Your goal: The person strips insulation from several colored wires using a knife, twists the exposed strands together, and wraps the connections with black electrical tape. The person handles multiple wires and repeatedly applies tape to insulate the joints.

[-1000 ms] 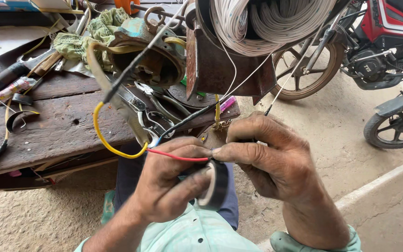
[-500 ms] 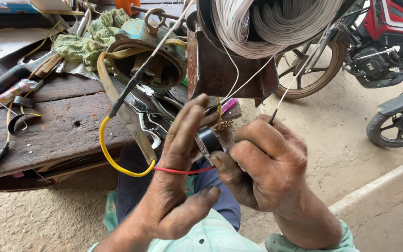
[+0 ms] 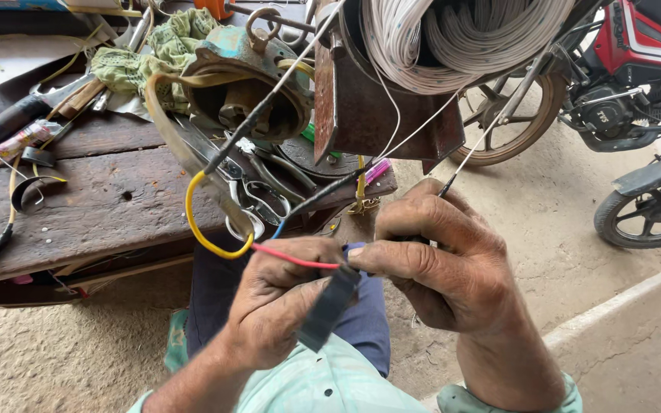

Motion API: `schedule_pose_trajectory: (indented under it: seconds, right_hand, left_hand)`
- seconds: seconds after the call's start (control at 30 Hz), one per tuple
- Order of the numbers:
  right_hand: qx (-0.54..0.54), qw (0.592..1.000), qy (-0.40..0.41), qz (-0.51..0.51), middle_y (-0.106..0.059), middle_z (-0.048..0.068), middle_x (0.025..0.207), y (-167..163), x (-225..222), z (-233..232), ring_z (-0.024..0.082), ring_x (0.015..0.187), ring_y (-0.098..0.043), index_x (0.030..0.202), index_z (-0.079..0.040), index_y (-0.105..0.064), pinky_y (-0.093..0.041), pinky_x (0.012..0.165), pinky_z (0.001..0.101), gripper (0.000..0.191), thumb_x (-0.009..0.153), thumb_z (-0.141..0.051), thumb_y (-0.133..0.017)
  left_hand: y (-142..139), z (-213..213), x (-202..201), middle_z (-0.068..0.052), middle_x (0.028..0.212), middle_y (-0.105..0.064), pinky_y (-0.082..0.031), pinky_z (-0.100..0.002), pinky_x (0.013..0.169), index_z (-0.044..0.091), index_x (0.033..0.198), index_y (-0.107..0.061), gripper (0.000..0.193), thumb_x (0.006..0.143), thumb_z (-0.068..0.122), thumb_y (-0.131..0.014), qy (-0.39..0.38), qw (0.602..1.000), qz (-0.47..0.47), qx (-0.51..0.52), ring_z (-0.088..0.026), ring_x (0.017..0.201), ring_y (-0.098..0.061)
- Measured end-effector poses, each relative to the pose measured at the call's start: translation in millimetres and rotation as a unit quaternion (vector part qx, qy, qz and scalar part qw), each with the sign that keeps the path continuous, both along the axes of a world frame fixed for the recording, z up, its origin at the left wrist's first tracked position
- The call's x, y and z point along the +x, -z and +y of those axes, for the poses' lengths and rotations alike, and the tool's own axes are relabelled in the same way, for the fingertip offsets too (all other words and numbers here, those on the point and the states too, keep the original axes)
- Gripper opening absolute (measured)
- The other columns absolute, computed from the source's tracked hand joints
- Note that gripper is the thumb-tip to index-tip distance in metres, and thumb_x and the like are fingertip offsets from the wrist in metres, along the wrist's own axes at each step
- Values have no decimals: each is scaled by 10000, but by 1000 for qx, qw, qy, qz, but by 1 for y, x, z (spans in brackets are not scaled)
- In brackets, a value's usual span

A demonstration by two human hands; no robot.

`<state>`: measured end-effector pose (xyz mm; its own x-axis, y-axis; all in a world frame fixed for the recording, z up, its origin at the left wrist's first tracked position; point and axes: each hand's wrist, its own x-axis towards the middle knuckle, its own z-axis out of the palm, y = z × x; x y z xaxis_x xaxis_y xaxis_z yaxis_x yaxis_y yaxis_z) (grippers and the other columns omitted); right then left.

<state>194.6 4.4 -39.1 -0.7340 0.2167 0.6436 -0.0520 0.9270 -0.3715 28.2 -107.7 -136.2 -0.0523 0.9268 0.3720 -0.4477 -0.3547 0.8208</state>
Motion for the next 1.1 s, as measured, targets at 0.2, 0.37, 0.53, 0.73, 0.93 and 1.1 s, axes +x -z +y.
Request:
schedule_pose_trajectory:
  seconds: [0.2, 0.37, 0.53, 0.73, 0.93, 1.1]
  right_hand:
    - [66, 995, 52, 62, -612, 63, 805, 12, -8, -1, 171, 674, -619, 890, -39, -705, -494, 561, 323, 307, 847, -332, -785]
    - [70, 983, 169, -4, -580, 55, 704, 10, -3, -19, 154, 594, -564, 695, -59, -634, -450, 510, 344, 361, 942, -292, -756]
    - [16, 996, 81, 26, -648, 70, 884, 7, 0, -11, 134, 762, -665, 893, -64, -646, -549, 601, 274, 265, 968, -315, -689]
    - [-1, 997, 53, 57, -699, 121, 1089, 23, 4, -4, 185, 1001, -742, 1051, -71, -666, -647, 768, 269, 167, 979, -197, -749]
    - [20, 993, 56, 106, -703, 143, 1161, 24, 2, -10, 193, 1045, -743, 1097, -76, -650, -661, 826, 290, 176, 968, -129, -757]
    - [-116, 948, 5, 295, -641, 156, 1239, 38, -5, -5, 169, 1019, -742, 1099, -69, -609, -691, 814, 297, 165, 972, -37, -710]
  left_hand:
    - [-6, -3, 28, -83, 1164, -550, -438, -309, 954, -28, 1398, -528, 587, 1078, 461, -582, -104, 993, -48, -4, -147, 1067, -516]
    - [-23, -6, 13, -164, 1634, -392, -300, -403, 1322, 9, 1591, -305, 789, 985, 386, -640, -150, 972, 153, 92, -264, 1548, -373]
    - [-20, -17, 8, -214, 1472, -551, -448, -420, 1236, -26, 1546, -376, 808, 847, 105, -762, -83, 988, 129, 10, -302, 1403, -572]
    - [-6, -29, 21, -209, 1277, -660, -587, -397, 1002, 28, 1239, -534, 532, 797, 12, -829, -297, 906, 286, 97, -295, 1233, -688]
    - [-58, -39, 25, -205, 1167, -645, -584, -387, 860, 97, 1062, -615, 426, 760, 289, -844, -471, 760, 434, 107, -381, 1098, -670]
    - [-74, -24, 5, -203, 1148, -702, -629, -422, 833, 28, 1080, -534, 548, 791, 422, -782, -470, 745, 462, 109, -349, 1013, -760]
